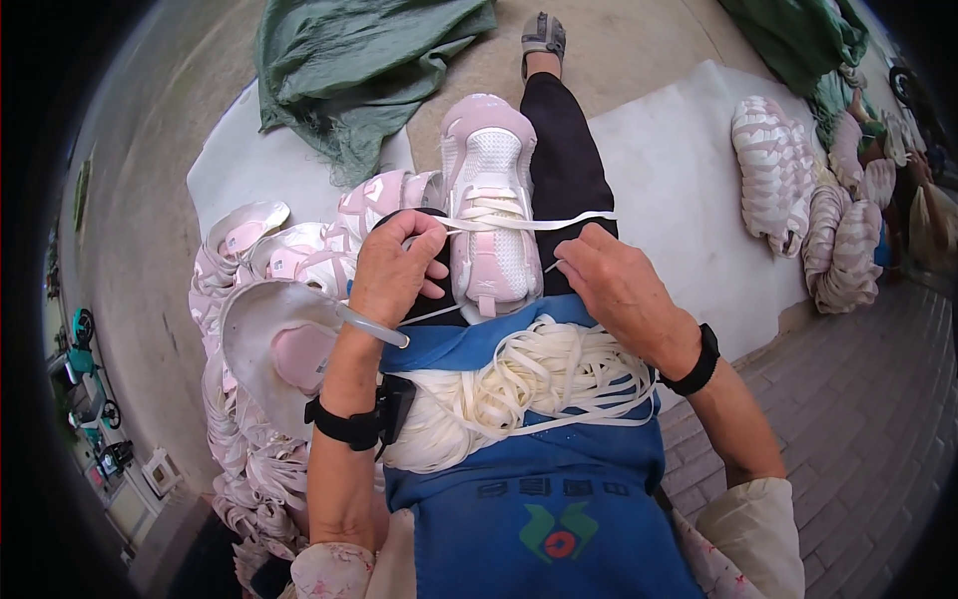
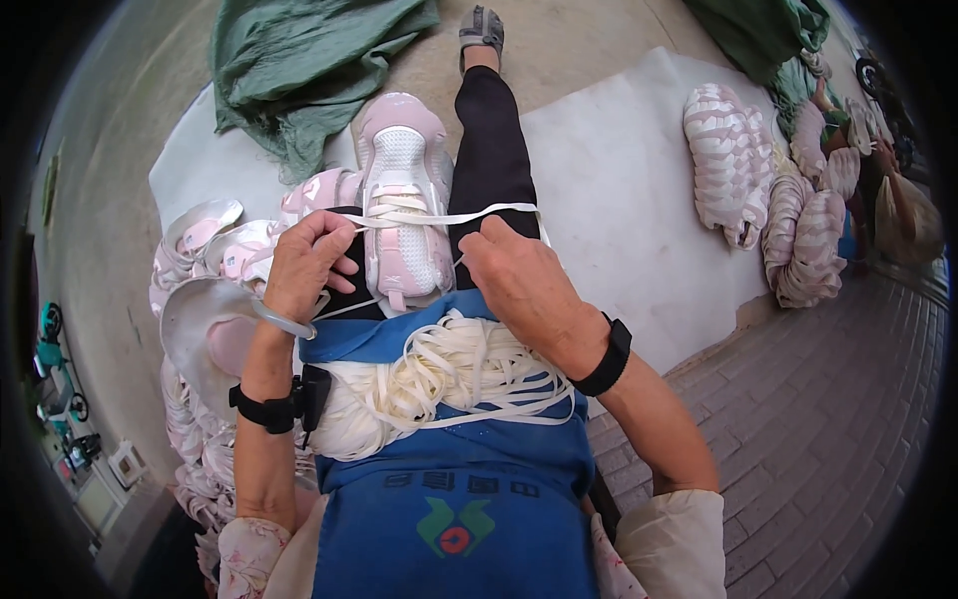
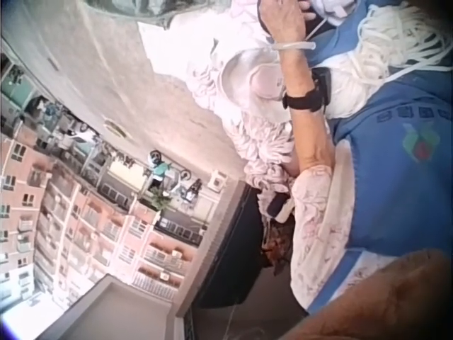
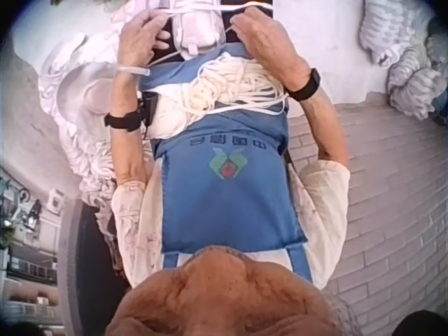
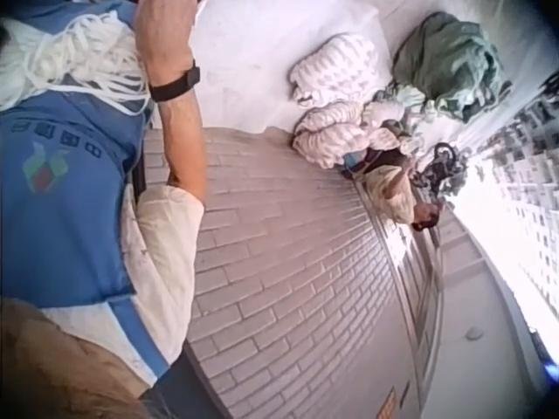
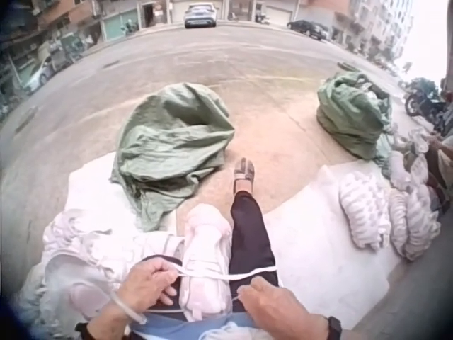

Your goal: The recorder is lacing a pink and white sneaker while seated outdoors.

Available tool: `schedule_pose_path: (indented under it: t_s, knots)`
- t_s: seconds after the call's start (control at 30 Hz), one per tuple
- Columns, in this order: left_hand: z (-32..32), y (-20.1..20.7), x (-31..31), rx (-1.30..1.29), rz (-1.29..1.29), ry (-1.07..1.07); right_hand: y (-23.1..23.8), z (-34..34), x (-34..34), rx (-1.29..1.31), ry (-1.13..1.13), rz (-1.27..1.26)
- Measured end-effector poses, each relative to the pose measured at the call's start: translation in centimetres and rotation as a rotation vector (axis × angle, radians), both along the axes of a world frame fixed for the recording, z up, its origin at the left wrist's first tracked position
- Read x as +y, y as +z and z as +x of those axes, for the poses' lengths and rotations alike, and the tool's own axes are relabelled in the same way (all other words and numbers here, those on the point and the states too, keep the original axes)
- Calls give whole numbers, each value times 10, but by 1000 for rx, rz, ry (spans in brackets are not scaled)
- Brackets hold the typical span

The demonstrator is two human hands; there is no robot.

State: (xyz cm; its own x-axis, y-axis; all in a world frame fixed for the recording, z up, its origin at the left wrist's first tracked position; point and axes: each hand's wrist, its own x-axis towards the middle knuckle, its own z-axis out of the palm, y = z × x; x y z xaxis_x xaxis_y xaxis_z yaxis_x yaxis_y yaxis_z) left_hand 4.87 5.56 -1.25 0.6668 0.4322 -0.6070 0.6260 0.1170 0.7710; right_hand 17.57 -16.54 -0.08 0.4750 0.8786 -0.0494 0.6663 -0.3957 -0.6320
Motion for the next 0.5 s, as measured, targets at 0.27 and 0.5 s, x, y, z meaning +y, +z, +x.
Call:
schedule_pose_path:
  t_s: [0.27,0.5]
  knots:
    - [5,-2,-2,-77,0,-17,-13,10,21,34,-183,154]
    - [4,-11,-6,-101,255,-84,-15,8,19,91,-161,113]
